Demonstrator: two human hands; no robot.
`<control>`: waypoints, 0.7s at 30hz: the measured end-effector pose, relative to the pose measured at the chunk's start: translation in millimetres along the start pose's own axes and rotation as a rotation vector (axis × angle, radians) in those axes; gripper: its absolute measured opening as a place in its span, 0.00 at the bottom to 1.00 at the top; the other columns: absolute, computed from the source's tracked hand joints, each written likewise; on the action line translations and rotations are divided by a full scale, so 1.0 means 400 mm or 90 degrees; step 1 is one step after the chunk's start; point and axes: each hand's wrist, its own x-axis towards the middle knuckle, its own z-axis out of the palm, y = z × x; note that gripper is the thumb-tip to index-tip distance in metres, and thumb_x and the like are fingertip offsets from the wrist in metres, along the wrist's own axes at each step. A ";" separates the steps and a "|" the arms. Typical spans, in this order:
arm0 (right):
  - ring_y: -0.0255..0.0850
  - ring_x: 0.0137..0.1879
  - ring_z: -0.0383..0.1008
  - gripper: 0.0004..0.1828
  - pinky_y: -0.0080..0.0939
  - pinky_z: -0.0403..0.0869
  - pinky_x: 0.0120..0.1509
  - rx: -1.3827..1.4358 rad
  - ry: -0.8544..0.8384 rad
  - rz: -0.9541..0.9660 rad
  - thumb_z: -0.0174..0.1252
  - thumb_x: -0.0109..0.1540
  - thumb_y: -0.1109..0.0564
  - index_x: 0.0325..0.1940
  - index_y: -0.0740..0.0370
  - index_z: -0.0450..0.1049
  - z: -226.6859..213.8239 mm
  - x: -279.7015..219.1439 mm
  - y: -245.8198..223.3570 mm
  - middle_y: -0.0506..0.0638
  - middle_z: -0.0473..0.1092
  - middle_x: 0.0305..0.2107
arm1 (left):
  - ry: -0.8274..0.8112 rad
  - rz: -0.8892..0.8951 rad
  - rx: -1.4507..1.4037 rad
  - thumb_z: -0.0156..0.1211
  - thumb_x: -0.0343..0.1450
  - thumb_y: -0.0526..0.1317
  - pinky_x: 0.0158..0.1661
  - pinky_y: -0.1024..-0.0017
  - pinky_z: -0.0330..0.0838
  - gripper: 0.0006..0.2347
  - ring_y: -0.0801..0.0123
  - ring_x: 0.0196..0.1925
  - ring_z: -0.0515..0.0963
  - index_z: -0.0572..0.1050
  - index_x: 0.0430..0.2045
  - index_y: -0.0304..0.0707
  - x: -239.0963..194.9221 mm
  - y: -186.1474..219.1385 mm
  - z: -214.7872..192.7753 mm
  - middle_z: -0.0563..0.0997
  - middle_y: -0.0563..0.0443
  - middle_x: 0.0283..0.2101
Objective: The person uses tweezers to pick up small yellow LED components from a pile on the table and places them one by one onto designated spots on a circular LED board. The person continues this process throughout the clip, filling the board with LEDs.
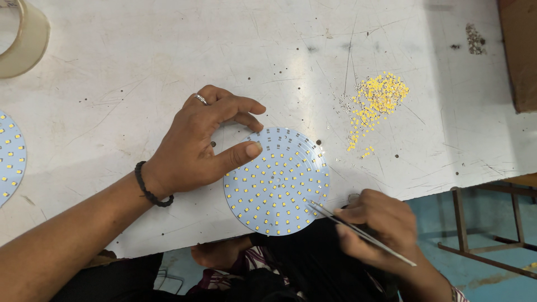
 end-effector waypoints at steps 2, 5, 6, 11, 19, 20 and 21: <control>0.40 0.25 0.73 0.09 0.38 0.74 0.34 -0.035 -0.004 -0.026 0.67 0.54 0.59 0.31 0.67 0.76 0.014 0.000 0.000 0.52 0.73 0.22 | 0.001 0.001 0.000 0.59 0.72 0.59 0.65 0.58 0.56 0.24 0.66 0.59 0.73 0.76 0.54 0.41 -0.001 -0.002 0.001 0.88 0.57 0.40; 0.40 0.25 0.74 0.10 0.38 0.74 0.34 -0.059 -0.012 -0.045 0.68 0.53 0.58 0.31 0.66 0.76 0.019 -0.002 0.001 0.52 0.74 0.22 | 0.003 0.003 0.001 0.58 0.72 0.59 0.65 0.58 0.57 0.24 0.66 0.59 0.73 0.76 0.54 0.42 -0.007 -0.012 0.003 0.88 0.58 0.40; 0.40 0.25 0.74 0.09 0.38 0.74 0.33 -0.059 -0.010 -0.042 0.67 0.53 0.58 0.30 0.66 0.76 0.021 -0.002 0.001 0.51 0.74 0.22 | 0.003 0.004 0.001 0.58 0.72 0.59 0.65 0.58 0.57 0.24 0.66 0.59 0.73 0.76 0.54 0.42 -0.008 -0.014 0.004 0.88 0.57 0.40; 0.38 0.25 0.74 0.08 0.38 0.74 0.34 -0.064 -0.012 -0.038 0.67 0.54 0.60 0.30 0.65 0.75 0.022 0.001 0.000 0.50 0.74 0.22 | 0.006 0.003 -0.002 0.58 0.72 0.59 0.65 0.58 0.57 0.24 0.65 0.59 0.73 0.77 0.54 0.41 0.005 0.010 -0.003 0.88 0.57 0.40; 0.35 0.26 0.73 0.09 0.34 0.70 0.30 0.021 0.034 0.011 0.66 0.55 0.58 0.31 0.66 0.76 0.018 -0.034 0.021 0.49 0.74 0.24 | 0.012 0.000 0.027 0.60 0.71 0.56 0.60 0.61 0.63 0.22 0.65 0.53 0.74 0.76 0.53 0.41 -0.028 -0.035 0.008 0.87 0.57 0.42; 0.33 0.27 0.73 0.09 0.32 0.70 0.31 0.041 0.064 0.040 0.66 0.55 0.57 0.32 0.66 0.76 0.013 -0.040 0.023 0.48 0.74 0.24 | 0.013 0.016 0.029 0.60 0.70 0.55 0.58 0.61 0.65 0.22 0.65 0.52 0.75 0.76 0.53 0.41 -0.033 -0.060 0.012 0.87 0.56 0.43; 0.34 0.30 0.74 0.09 0.33 0.71 0.34 0.133 0.058 0.096 0.66 0.58 0.58 0.35 0.67 0.76 0.007 -0.044 0.024 0.49 0.74 0.27 | 0.020 0.008 0.025 0.60 0.70 0.53 0.58 0.62 0.65 0.22 0.65 0.52 0.76 0.75 0.53 0.41 -0.045 -0.077 0.015 0.86 0.56 0.44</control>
